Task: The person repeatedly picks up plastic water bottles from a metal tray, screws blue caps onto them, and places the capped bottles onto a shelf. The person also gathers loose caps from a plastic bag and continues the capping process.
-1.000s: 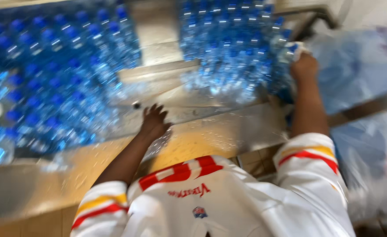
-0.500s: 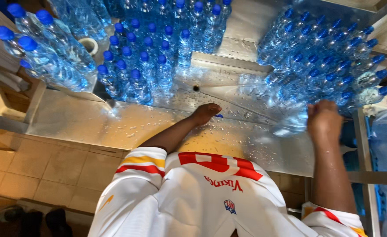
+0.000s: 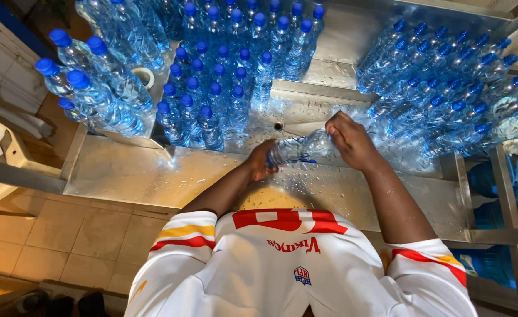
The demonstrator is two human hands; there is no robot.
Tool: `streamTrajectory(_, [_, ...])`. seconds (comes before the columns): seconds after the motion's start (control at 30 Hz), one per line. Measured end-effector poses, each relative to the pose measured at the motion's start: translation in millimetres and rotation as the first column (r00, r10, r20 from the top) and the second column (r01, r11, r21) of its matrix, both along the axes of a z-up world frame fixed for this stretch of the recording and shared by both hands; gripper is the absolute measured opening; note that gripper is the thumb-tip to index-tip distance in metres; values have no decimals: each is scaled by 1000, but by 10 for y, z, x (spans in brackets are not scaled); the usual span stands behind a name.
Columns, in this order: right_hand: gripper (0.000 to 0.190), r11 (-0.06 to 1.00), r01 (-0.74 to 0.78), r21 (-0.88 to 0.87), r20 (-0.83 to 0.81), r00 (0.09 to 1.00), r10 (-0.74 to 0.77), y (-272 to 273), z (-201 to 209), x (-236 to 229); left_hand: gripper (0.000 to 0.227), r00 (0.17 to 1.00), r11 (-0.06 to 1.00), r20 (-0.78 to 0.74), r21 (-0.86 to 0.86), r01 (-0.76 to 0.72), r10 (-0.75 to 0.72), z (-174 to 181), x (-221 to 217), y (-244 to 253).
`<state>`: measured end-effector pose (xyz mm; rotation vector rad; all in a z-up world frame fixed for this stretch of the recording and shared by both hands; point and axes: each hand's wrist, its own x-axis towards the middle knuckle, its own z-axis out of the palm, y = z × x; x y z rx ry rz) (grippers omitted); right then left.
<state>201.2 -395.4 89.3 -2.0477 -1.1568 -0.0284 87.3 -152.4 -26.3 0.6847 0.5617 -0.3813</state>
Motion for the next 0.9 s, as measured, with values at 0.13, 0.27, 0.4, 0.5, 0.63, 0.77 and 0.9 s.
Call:
streamTrajectory(0.13, [21, 996, 93, 8, -248, 965, -88, 139, -265, -20, 56, 967, 893, 96, 372, -254, 235, 86, -184, 216])
streamTrajectory(0.27, [21, 885, 458, -84, -911, 325, -254, 260, -592, -78, 63, 887, 466, 461, 790, -399, -22, 159, -473, 274])
streamTrajectory(0.4, [52, 934, 349, 77, -983, 185, 12, 269, -587, -103, 81, 816, 230, 524, 849, -476, -244, 323, -500, 526])
streamTrajectory(0.5, [55, 960, 124, 250, -797, 589, 132, 345, -532, -74, 58, 912, 738, 270, 536, -410, 309, 360, -449, 628])
streamTrajectory(0.63, [39, 1000, 26, -5, 428, 904, -21, 387, -595, -45, 64, 971, 856, 37, 466, -226, 236, 161, -550, 525])
streamTrajectory(0.77, [72, 939, 167, -302, -881, 329, -342, 448, -779, -236, 63, 939, 123, 312, 947, -296, -143, 327, -642, 573])
streamTrajectory(0.9, [58, 974, 58, 218, -956, 211, 202, 319, -777, -215, 45, 940, 182, 337, 928, -324, -44, 417, -563, 787])
